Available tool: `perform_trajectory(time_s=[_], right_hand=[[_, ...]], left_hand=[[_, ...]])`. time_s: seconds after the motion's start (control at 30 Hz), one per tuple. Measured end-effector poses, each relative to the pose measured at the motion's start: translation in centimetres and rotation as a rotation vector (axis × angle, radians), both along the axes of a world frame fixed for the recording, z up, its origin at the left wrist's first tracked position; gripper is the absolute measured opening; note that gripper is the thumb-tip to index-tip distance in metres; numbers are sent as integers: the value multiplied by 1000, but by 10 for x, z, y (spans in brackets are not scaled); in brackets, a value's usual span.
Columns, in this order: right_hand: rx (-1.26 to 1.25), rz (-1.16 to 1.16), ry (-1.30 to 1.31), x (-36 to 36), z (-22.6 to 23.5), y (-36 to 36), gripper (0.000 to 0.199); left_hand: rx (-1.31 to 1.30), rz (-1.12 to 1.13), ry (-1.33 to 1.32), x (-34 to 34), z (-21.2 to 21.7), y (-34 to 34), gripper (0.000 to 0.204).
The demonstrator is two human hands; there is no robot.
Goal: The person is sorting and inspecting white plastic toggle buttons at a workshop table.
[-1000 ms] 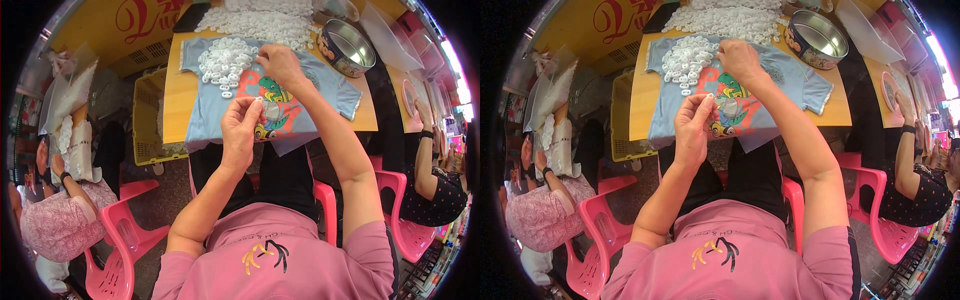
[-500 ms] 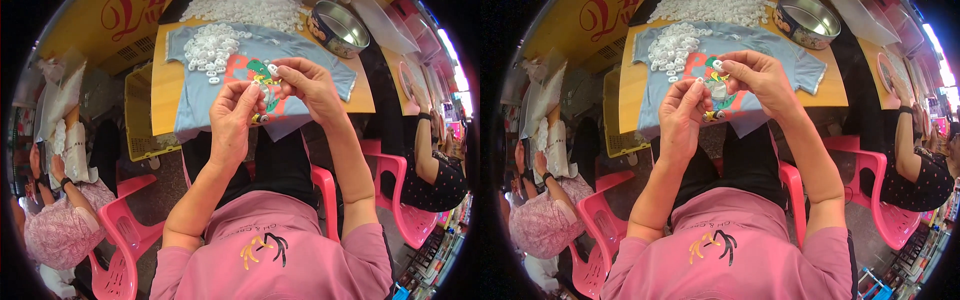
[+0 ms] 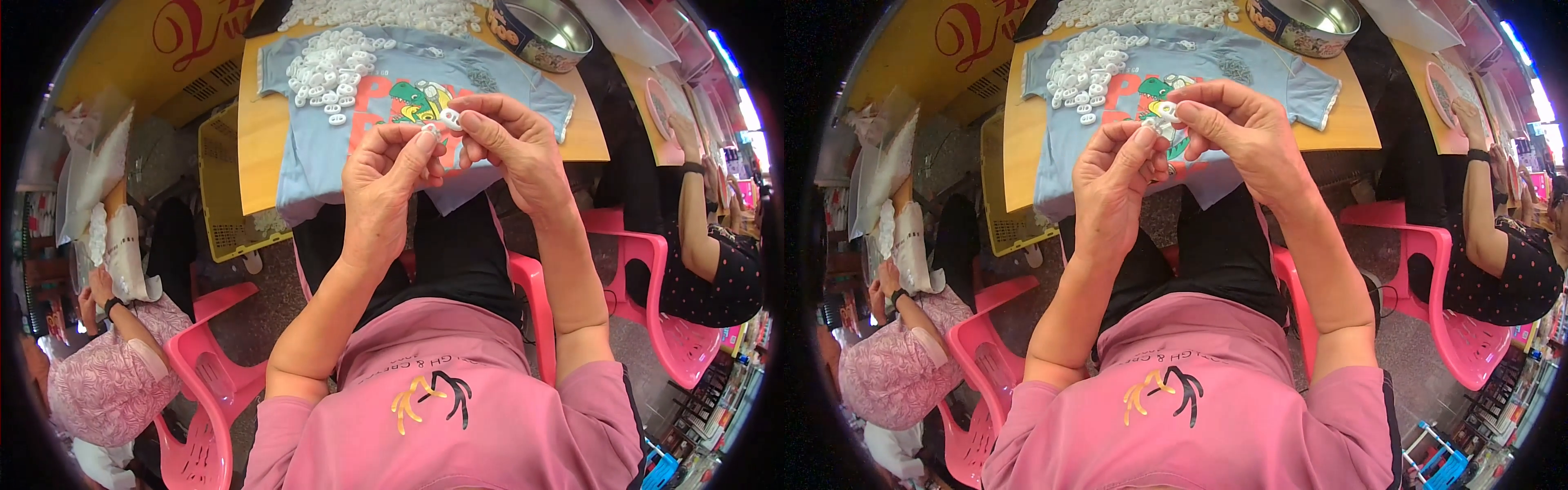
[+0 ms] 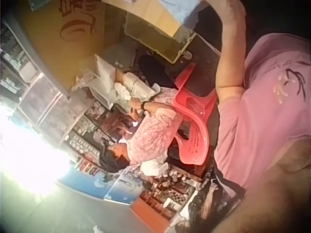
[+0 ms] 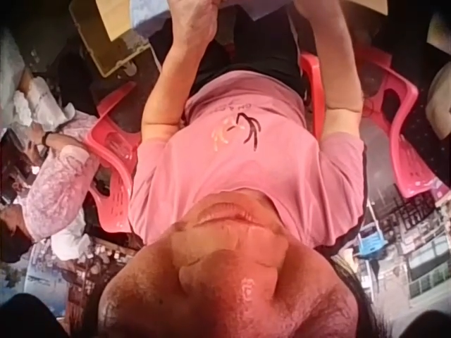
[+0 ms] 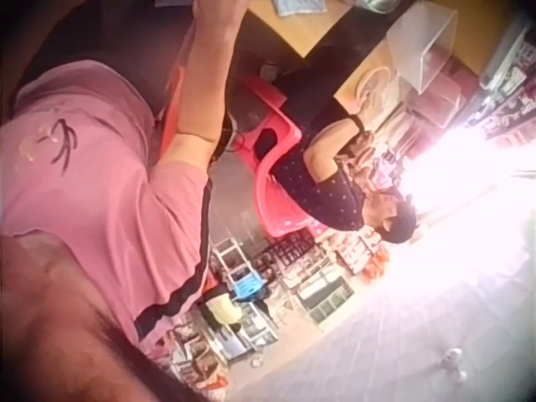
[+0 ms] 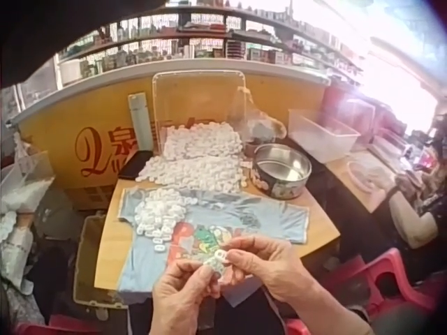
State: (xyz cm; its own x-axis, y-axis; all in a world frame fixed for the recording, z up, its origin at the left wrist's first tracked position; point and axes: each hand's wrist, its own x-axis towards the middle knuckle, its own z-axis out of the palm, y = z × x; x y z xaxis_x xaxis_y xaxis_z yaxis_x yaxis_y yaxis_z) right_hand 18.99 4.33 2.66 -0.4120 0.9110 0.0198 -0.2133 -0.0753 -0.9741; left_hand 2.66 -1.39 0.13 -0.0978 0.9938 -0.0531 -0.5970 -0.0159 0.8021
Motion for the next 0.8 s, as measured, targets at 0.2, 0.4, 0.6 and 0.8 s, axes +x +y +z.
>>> perform_trajectory(time_s=[0.2, 0.4, 0.6, 0.8], right_hand=[[172, -58, -67, -4, -1, -6, 23], [339, -208, -165, -15, 2, -17, 22], [416, -213, -237, -18, -3, -22, 22], [415, -212, -263, -23, -7, -25, 21]], left_hand=[[24, 19, 6, 2, 1, -2, 16], [17, 43, -3, 3, -1, -2, 16], [12, 36, -36, 4, 0, -3, 17], [32, 62, -45, 6, -5, -7, 16]])
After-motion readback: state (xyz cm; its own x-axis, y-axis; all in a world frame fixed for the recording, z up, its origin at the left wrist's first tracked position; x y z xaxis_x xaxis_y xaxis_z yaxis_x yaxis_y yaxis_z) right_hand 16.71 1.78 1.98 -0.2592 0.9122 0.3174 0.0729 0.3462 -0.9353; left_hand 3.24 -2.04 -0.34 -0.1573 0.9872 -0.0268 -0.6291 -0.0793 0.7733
